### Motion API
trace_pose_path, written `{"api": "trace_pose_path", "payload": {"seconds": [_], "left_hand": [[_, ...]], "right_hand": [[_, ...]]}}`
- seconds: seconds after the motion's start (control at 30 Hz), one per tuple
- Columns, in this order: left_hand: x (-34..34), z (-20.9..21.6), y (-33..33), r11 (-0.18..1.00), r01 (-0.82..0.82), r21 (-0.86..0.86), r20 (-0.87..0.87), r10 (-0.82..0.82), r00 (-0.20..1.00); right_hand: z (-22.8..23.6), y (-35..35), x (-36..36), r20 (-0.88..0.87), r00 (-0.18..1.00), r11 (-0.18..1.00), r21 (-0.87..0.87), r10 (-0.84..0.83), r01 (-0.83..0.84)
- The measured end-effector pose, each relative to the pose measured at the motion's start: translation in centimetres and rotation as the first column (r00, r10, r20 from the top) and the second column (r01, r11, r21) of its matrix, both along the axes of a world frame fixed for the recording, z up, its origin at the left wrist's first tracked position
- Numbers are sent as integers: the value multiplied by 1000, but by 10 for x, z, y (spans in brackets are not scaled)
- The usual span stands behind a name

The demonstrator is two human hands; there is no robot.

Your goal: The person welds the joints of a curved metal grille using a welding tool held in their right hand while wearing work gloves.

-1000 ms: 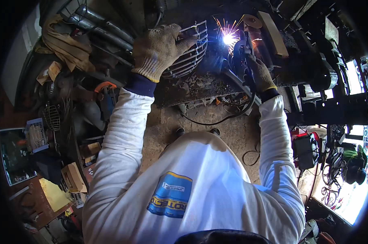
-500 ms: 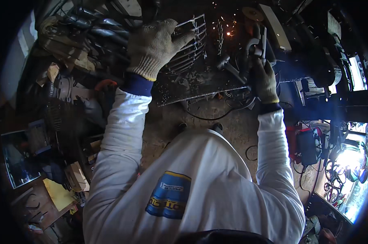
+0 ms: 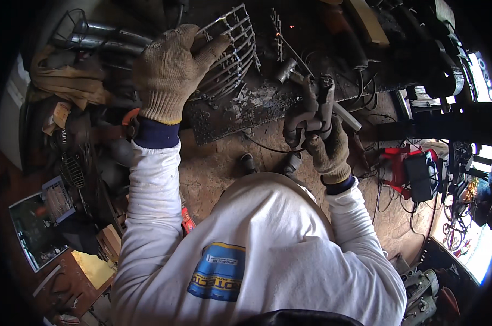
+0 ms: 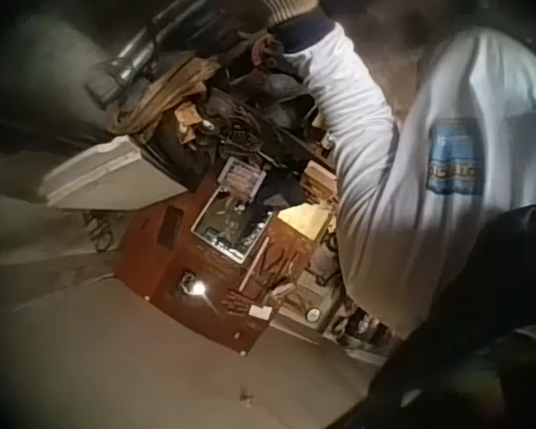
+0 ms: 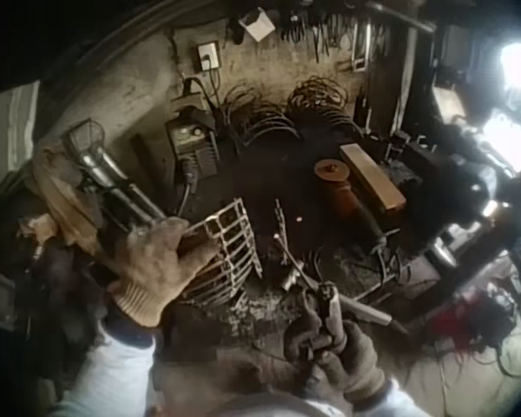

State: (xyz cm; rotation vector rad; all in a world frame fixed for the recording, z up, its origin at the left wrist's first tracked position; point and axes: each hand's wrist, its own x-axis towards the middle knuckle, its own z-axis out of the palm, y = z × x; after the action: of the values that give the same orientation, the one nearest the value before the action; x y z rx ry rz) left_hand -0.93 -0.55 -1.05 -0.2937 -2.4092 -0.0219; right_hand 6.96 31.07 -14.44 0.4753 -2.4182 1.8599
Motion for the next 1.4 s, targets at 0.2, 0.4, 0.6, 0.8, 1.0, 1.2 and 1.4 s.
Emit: {"api": "trace_pose_path", "payload": {"seconds": [0.2,0.4,0.6,0.8,1.0,1.2,1.4], "left_hand": [[2,-1,3,1000,-13,1,35,13,999],[3,2,6,1000,-10,10,58,9,998],[4,-10,-34,902,90,-422,-170,-176,970],[40,-8,-21,986,115,120,-59,-108,992],[63,-10,-9,989,81,-122,63,-74,995],[67,-10,-6,989,52,-135,91,-40,995],[64,-8,-5,990,59,-128,81,-49,995]], "right_hand": [[-10,-5,5,61,998,999,-36,34,-32],[-6,-13,4,56,998,999,1,39,-40],[-5,-7,5,83,995,997,-62,50,-45],[-10,3,27,68,996,994,-101,50,-43],[-10,9,45,91,993,996,-46,80,-76],[-14,10,54,117,990,995,-69,82,-74],[-6,7,49,62,994,996,-17,85,-84]]}}
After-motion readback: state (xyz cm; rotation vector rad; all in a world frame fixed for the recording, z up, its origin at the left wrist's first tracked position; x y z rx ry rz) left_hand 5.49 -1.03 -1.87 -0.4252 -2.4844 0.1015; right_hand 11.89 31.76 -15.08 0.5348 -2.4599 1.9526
